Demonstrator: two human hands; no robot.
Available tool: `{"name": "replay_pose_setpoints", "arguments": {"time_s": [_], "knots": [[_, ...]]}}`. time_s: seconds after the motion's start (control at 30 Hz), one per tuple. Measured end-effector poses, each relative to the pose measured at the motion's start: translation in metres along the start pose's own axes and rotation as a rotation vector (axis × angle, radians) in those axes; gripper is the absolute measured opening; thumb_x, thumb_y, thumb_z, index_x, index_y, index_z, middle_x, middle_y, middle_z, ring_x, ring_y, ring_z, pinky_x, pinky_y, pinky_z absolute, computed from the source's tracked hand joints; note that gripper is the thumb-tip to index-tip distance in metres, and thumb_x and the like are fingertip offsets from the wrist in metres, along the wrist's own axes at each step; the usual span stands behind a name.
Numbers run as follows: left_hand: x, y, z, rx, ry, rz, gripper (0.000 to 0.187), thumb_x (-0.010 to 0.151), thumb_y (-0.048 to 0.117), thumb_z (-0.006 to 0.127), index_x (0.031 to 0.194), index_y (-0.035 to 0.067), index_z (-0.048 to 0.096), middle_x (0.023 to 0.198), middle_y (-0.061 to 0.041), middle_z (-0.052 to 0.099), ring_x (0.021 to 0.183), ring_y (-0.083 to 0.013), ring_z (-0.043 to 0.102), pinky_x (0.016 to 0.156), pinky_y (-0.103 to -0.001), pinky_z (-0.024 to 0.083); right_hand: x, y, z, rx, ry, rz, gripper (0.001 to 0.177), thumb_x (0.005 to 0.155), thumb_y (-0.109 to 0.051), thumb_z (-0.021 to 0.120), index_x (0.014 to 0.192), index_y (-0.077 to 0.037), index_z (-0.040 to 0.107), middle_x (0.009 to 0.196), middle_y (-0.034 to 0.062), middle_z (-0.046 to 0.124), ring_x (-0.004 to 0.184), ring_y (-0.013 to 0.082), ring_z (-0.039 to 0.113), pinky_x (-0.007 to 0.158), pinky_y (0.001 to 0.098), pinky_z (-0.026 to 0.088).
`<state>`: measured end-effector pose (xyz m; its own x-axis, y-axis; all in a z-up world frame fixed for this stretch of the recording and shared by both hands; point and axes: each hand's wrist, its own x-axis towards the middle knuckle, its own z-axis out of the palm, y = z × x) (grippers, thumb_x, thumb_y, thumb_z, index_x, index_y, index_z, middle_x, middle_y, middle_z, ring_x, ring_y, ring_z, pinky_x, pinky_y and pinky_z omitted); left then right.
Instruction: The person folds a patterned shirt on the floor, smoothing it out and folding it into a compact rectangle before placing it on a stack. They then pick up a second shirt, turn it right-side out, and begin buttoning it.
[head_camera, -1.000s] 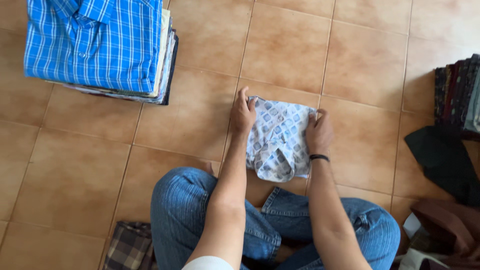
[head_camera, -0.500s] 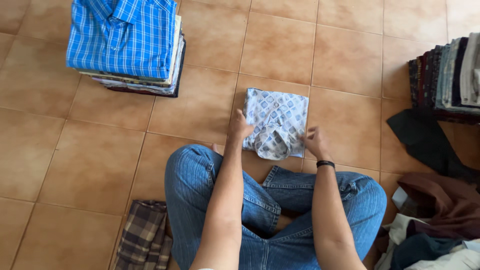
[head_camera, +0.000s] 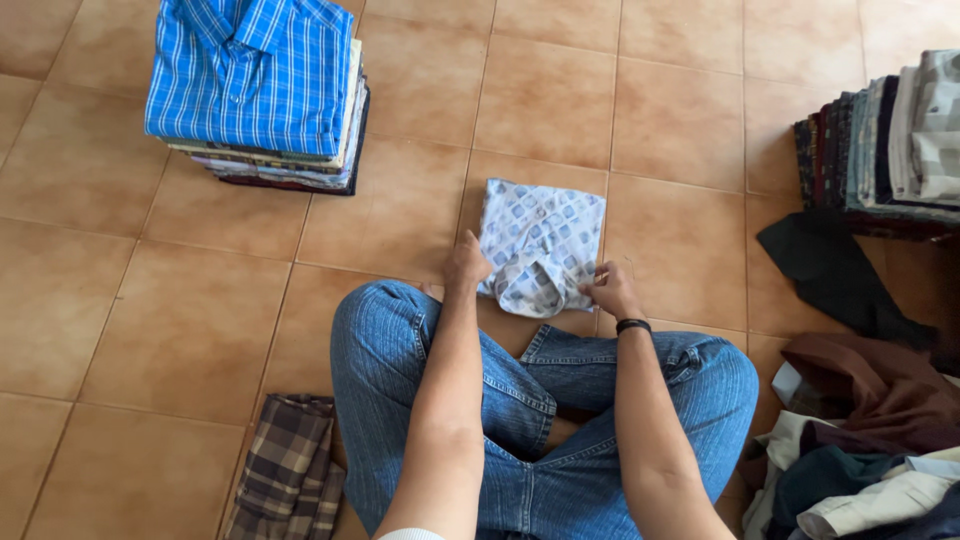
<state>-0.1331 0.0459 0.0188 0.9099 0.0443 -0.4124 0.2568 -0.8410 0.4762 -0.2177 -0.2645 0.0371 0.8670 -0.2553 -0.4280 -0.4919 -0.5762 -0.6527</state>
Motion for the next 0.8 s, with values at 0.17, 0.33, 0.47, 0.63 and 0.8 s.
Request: {"name": "replay_pose_setpoints", "arguments": {"time_s": [0.17, 0.33, 0.47, 0.63, 0.8], "knots": [[-0.008, 0.003, -0.009, 0.029, -0.025, -0.026, 0.081, 0.084, 0.018, 0.066, 0.157, 0.005, 0.032, 0.139, -0.021, 0.060, 0.126, -0.0363, 0.061, 0.102, -0.049, 0.051, -0.005, -0.010, 0.000, -0.119, 0.044, 0.019, 0.053, 0.075, -0.021, 0.091, 0.115, -0.002, 0.061, 0.090, 0.0140, 0.075, 0.084, 0.0256, 0.074, 0.068, 0.0364, 0.056], [-0.024, 0.017, -0.019, 0.087, 0.257, 0.163, 0.058, 0.086, 0.012, 0.069, 0.142, 0.007, 0.051, 0.138, -0.019, 0.062, 0.130, -0.0392, 0.060, 0.105, -0.050, 0.053, -0.033, -0.046, -0.009, -0.410, 0.322, -0.164, 0.033, 0.084, -0.008, 0.070, 0.116, -0.010, 0.065, 0.110, 0.0119, 0.072, 0.102, 0.0335, 0.068, 0.082, 0.0468, 0.053], [-0.010, 0.056, 0.000, 0.017, 0.605, 0.675, 0.063, 0.086, 0.008, 0.064, 0.147, 0.004, 0.046, 0.150, -0.024, 0.050, 0.140, -0.0433, 0.046, 0.118, -0.052, 0.038, -0.028, -0.092, 0.002, -0.342, 0.651, -0.642, 0.040, 0.085, 0.006, 0.058, 0.123, -0.007, 0.064, 0.125, 0.0167, 0.065, 0.116, 0.0404, 0.062, 0.099, 0.0461, 0.050], [0.006, 0.089, 0.013, 0.257, 0.495, 0.754, 0.063, 0.099, 0.021, 0.049, 0.159, 0.006, 0.036, 0.167, -0.011, 0.032, 0.156, -0.0294, 0.027, 0.127, -0.055, 0.019, 0.025, -0.142, 0.045, -0.219, 0.396, -0.809, 0.045, 0.100, -0.008, 0.053, 0.144, 0.000, 0.052, 0.148, 0.0225, 0.055, 0.130, 0.0405, 0.052, 0.111, 0.0470, 0.044], [-0.003, 0.076, 0.015, 0.183, 0.396, 0.695, 0.066, 0.101, 0.031, 0.043, 0.161, 0.008, 0.032, 0.172, -0.008, 0.023, 0.158, -0.0270, 0.019, 0.128, -0.053, 0.011, 0.036, -0.121, 0.063, -0.369, 0.326, -0.761, 0.058, 0.101, -0.023, 0.041, 0.156, -0.004, 0.041, 0.165, 0.0153, 0.036, 0.155, 0.0328, 0.029, 0.126, 0.0501, 0.021]]}}
